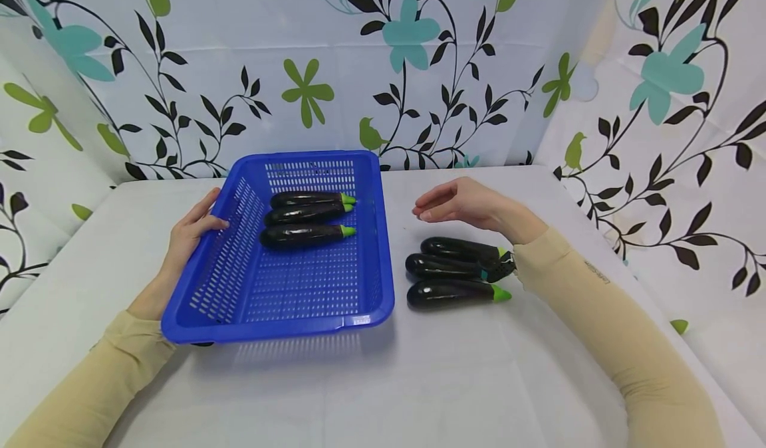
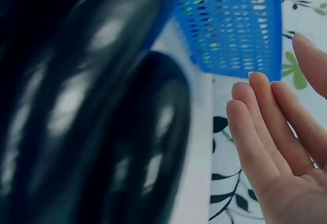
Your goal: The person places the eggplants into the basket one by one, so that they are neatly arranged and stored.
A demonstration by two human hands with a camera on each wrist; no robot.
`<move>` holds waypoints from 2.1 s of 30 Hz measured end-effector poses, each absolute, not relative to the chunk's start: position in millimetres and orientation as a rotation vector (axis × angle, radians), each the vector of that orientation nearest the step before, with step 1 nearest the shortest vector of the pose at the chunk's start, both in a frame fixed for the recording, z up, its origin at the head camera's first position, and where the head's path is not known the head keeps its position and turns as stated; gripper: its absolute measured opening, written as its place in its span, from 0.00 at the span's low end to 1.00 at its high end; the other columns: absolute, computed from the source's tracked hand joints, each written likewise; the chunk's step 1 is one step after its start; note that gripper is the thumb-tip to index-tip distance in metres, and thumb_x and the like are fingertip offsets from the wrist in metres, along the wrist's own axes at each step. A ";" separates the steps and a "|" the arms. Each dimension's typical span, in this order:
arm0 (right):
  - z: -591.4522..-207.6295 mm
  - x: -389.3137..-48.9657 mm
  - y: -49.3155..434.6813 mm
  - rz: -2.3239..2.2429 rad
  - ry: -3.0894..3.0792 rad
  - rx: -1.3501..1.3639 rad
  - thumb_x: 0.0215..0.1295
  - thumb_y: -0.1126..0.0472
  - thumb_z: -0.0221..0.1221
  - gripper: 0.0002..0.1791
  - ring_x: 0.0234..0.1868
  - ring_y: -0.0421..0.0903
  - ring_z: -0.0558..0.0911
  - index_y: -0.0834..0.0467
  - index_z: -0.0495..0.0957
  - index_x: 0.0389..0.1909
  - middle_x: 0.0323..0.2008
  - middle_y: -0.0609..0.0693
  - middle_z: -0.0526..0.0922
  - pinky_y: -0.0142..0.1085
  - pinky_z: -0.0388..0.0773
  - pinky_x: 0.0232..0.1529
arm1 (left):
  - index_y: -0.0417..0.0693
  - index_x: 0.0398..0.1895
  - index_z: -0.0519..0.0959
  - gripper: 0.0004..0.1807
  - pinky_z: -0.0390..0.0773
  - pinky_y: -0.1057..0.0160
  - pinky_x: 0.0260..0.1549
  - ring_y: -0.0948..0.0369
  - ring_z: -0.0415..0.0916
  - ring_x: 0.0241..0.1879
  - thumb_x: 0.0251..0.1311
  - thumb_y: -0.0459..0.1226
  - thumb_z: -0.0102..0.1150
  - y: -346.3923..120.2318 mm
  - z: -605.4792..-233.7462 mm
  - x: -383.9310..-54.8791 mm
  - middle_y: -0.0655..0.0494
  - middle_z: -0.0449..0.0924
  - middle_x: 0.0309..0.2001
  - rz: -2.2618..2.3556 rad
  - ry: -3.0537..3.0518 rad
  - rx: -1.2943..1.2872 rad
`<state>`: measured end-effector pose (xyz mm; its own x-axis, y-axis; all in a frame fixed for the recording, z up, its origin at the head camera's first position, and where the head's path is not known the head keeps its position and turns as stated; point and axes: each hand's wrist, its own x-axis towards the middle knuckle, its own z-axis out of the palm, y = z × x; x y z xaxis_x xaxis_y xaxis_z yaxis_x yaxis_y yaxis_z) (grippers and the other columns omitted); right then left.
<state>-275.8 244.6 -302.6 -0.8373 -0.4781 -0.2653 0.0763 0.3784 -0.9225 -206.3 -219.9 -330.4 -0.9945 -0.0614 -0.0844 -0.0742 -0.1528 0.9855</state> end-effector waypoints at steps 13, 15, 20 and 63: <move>-330.4 -273.7 260.7 -1.390 2.128 -0.353 0.61 0.66 0.67 0.29 0.56 0.46 0.84 0.70 0.73 0.63 0.59 0.63 0.80 0.33 0.78 0.58 | 0.61 0.78 0.59 0.38 0.73 0.76 0.53 0.56 0.57 0.75 0.65 0.27 0.52 -219.0 -330.8 -207.1 0.53 0.56 0.77 2.407 2.012 -0.165; -332.6 -273.6 261.9 -1.383 2.129 -0.360 0.60 0.66 0.68 0.29 0.55 0.45 0.84 0.70 0.73 0.62 0.59 0.62 0.81 0.33 0.78 0.57 | 0.61 0.77 0.60 0.38 0.73 0.77 0.50 0.57 0.58 0.75 0.65 0.27 0.52 -218.9 -330.6 -207.5 0.53 0.57 0.77 2.412 2.010 -0.169; -336.7 -274.4 263.1 -1.340 2.124 -0.386 0.59 0.65 0.69 0.29 0.55 0.46 0.84 0.69 0.75 0.61 0.57 0.62 0.82 0.34 0.78 0.57 | 0.61 0.77 0.60 0.38 0.73 0.78 0.49 0.56 0.57 0.75 0.65 0.27 0.51 -219.5 -330.5 -207.7 0.53 0.56 0.77 2.414 2.006 -0.167; -317.0 -280.6 264.7 -1.249 2.225 -0.398 0.58 0.61 0.70 0.27 0.54 0.44 0.82 0.66 0.79 0.58 0.55 0.56 0.85 0.32 0.77 0.57 | 0.62 0.78 0.59 0.38 0.74 0.78 0.48 0.56 0.55 0.76 0.65 0.27 0.50 -219.8 -330.3 -207.7 0.55 0.54 0.78 2.407 1.993 -0.159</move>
